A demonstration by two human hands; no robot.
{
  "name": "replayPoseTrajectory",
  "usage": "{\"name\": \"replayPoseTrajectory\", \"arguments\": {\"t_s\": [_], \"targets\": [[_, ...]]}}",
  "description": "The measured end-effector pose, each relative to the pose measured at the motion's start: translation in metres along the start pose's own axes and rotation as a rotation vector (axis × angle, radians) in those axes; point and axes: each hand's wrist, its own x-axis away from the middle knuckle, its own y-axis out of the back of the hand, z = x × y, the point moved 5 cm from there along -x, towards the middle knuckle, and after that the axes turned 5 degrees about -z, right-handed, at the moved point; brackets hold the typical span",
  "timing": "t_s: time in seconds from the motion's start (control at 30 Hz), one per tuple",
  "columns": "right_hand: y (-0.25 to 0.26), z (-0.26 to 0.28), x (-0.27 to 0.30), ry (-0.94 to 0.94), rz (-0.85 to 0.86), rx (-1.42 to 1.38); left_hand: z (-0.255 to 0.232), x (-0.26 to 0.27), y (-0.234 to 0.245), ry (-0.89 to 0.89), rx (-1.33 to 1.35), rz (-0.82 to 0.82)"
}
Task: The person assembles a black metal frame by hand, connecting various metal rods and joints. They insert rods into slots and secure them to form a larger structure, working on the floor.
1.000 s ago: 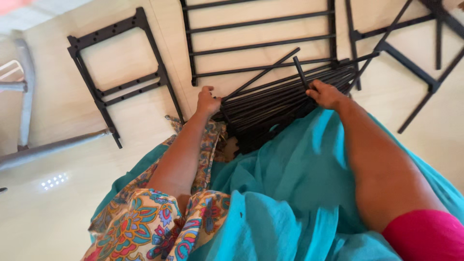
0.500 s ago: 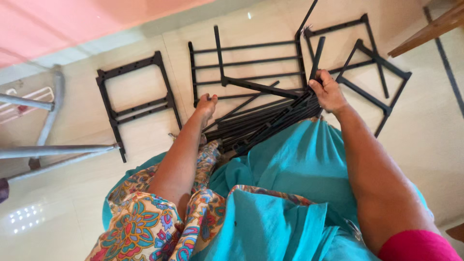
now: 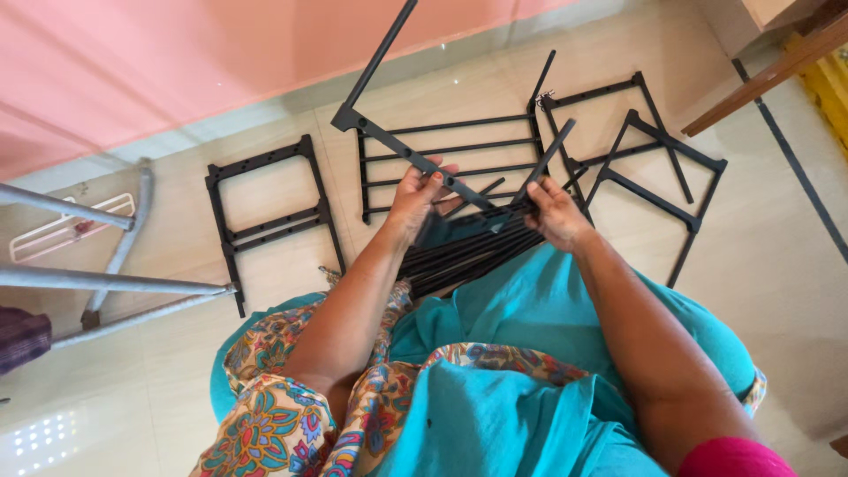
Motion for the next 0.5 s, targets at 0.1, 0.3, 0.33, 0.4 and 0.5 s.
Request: {"name": "replayPoseTrajectory", "arguments": {"t_s": [0.1, 0.3, 0.33, 0.4, 0.5], "targets": [[0.028, -0.031, -0.01, -0.123, -0.001, -0.033, -0.008, -0.003, 0.021, -0.08, -0.057, -0.113], [0.127, -0.084, -0.018, -0.326, -0.34, 0.437, -0.056, 0.01, 0.068, -0.213, -0.307, -0.338], [0.137, -0.091, -0.02, -0.354, -0.364, 0.526, -0.063, 0.014, 0.073, -0.214, -0.359, -0.403], [0.146, -0.105, -0.024, -0.368, -0.343, 0.607, -0.071, 0.021, 0.077, -0.2, -0.461, -0.46], [0.145, -0.118, -0.037, -0.397, -0.396, 0.752, -0.071, 0.025, 0.079, -0.153, -0.432, -0.45]]}}
